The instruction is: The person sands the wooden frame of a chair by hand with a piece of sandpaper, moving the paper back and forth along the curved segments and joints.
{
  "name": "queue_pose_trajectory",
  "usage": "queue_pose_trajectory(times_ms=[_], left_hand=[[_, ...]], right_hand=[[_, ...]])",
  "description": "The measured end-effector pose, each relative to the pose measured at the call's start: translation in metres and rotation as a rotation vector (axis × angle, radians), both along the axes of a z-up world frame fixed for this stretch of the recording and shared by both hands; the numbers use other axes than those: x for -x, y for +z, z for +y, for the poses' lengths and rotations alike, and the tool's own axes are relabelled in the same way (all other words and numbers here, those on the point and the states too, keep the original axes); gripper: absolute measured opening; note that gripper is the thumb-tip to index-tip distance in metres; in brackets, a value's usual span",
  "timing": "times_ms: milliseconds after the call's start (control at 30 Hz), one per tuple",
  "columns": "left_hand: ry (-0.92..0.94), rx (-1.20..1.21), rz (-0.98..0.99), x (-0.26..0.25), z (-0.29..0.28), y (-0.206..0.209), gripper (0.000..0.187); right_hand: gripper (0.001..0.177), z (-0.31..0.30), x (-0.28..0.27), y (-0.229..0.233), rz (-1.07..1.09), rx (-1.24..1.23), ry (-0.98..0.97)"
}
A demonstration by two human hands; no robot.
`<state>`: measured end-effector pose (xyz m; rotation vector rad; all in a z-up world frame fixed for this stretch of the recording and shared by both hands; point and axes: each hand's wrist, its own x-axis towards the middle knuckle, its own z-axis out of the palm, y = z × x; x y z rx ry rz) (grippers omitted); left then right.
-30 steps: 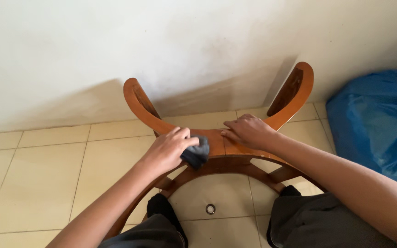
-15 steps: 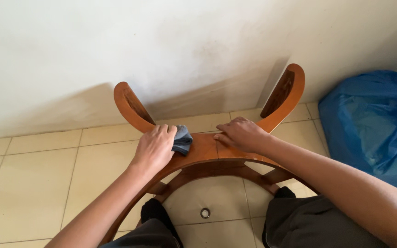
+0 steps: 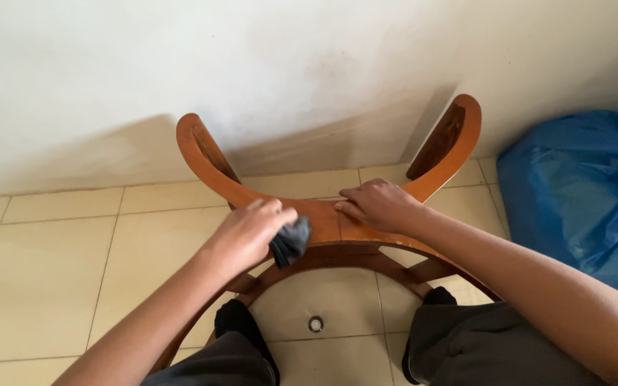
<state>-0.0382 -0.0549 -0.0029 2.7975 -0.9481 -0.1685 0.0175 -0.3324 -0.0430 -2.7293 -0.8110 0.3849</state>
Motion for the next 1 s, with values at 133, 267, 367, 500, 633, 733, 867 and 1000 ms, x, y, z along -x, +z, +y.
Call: queue_pose_trajectory(times_ms=[133, 267, 367, 500, 633, 733, 867, 1000], left_hand=[[0.177, -0.11, -0.218, -0.011, 0.005, -0.007, 0.045], [0.217, -0.097, -0.302, -0.021, 0.0, -0.019, 0.036], [0.213, -0.142, -0.188, -0.019, -0.011, -0.029, 0.034], [-0.032, 0.034, -0.152, -0.01, -0.011, -0.02, 0.04], [-0.047, 0.067, 0.047, -0.007, 0.0, -0.006, 0.041], [0.146, -0.074, 0.028, -0.014, 0.008, 0.001, 0.039], [0.237, -0.159, -0.153, -0.024, 0.0, -0.012, 0.037], [0.163, -0.158, -0.201, -0.027, -0.029, -0.035, 0.032]], right_hand=[[0.048, 0.001, 0.0, 0.005, -0.016, -0.029, -0.006], [0.048, 0.001, 0.001, 0.003, -0.022, -0.028, -0.003], [0.049, 0.001, -0.001, 0.001, -0.034, -0.038, 0.027], [0.05, -0.001, -0.001, -0.002, -0.048, 0.01, 0.031], [0.051, -0.001, 0.0, -0.002, -0.052, -0.042, 0.031], [0.05, -0.002, 0.0, 0.001, -0.015, -0.001, 0.015], [0.05, -0.004, 0.0, -0.003, -0.1, -0.003, 0.052], [0.051, -0.002, -0.004, -0.005, -0.188, 0.006, 0.098]])
